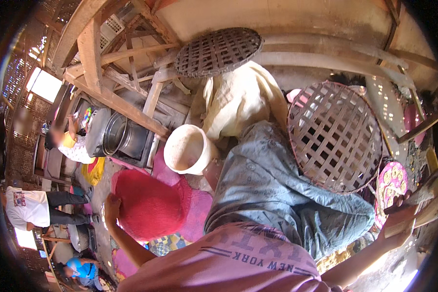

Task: The person sits on the floor and uses a wooden tool to extrude dough into spiral shapes onto a pink mat. They repeatedly scoop dough from a bowl, press it through the tool, and arrange the formed spirals on the mat.

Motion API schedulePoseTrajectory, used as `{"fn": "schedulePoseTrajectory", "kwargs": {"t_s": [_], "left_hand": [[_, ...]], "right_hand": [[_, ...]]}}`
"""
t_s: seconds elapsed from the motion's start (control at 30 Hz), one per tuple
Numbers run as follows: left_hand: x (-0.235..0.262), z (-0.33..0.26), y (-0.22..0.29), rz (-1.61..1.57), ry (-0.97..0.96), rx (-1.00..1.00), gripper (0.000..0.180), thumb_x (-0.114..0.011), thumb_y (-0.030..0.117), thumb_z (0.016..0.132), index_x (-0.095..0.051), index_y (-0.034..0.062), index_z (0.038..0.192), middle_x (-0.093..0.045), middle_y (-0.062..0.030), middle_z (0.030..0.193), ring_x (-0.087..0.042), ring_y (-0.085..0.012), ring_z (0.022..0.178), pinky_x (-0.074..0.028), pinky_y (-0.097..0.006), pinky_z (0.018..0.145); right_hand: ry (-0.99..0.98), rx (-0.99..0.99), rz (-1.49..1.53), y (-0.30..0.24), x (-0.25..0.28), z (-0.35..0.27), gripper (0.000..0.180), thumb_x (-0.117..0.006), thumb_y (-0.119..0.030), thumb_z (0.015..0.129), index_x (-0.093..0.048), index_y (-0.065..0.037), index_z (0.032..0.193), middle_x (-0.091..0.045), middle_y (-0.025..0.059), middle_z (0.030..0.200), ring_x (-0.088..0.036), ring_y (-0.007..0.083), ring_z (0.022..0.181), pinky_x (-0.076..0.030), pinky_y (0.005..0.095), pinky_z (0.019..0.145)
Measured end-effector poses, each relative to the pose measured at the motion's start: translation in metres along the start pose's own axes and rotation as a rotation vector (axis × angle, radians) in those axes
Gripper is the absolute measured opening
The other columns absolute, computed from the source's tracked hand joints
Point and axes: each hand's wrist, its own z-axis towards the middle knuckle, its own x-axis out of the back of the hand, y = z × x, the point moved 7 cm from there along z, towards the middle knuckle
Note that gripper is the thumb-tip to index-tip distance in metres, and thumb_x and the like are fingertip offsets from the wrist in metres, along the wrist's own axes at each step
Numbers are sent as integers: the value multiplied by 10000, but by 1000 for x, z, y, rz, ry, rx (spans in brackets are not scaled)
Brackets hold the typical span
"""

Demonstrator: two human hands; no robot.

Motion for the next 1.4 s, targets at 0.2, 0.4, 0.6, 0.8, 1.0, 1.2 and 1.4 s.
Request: {"fn": "schedulePoseTrajectory", "kwargs": {"t_s": [0.2, 0.4, 0.6, 0.8, 1.0, 1.2, 1.4], "left_hand": [[48, 4, 190, -125, 2, -383, 356, -652, 126, 840, -598, -17, 1161, -633, -96, 873, -567, -161, 746, -462, -322, 684], [92, 21, 265, -640, 3, -489, 376, -618, 98, 914, -541, -13, 1265, -646, -63, 1074, -596, -133, 917, -469, -292, 824], [-11, 84, 202, -833, 75, -359, 427, -627, 72, 900, -518, -13, 1304, -634, -81, 1164, -587, -169, 1036, -439, -310, 942], [-201, 137, 91, -766, -5, -44, 333, -649, 28, 868, -578, -4, 1192, -655, -79, 1062, -587, -176, 956, -447, -300, 905], [-222, 83, 176, -30, 263, -288, 652, -718, 193, 816, -425, 67, 1385, -459, -224, 1378, -419, -397, 1295, -351, -494, 1068], [-260, -31, 355, -96, -58, -938, 637, -769, 315, 752, -495, 97, 1284, -442, -137, 1396, -412, -367, 1297, -330, -532, 1072], [-300, -54, 375, 96, -138, -928, 614, -817, 257, 687, -519, 114, 1205, -409, -121, 1422, -317, -385, 1369, -248, -588, 1113]], "right_hand": [[-13, 72, -1, -23, 13, -1, 746, -564, -359, 890, -283, 37, 1456, -403, 220, 1426, -453, 313, 1251, -309, 446, 1113], [-201, 9, 36, -34, -13, -11, 615, -496, -319, 963, -324, 50, 1425, -476, 212, 1364, -501, 309, 1196, -342, 428, 1092], [561, 200, -114, -53, 2, -31, 586, -451, -265, 973, -293, 48, 1443, -394, 236, 1445, -440, 334, 1272, -314, 466, 1117], [-280, -38, 52, -54, -27, -20, 549, -483, -242, 980, -354, 80, 1406, -424, 261, 1420, -467, 371, 1271, -356, 451, 1113], [-228, -36, -82, -59, -8, -23, 604, -454, -318, 985, -301, 58, 1432, -382, 266, 1440, -478, 329, 1223, -341, 447, 1096], [-104, -52, -186, -38, -59, -22, 684, -508, -363, 930, -287, 59, 1421, -433, 225, 1347, -464, 273, 1124, -353, 404, 1018], [122, 60, -285, -45, -67, -32, 752, -559, -372, 894, -264, 59, 1436, -443, 213, 1300, -462, 257, 1077, -355, 380, 986]]}}
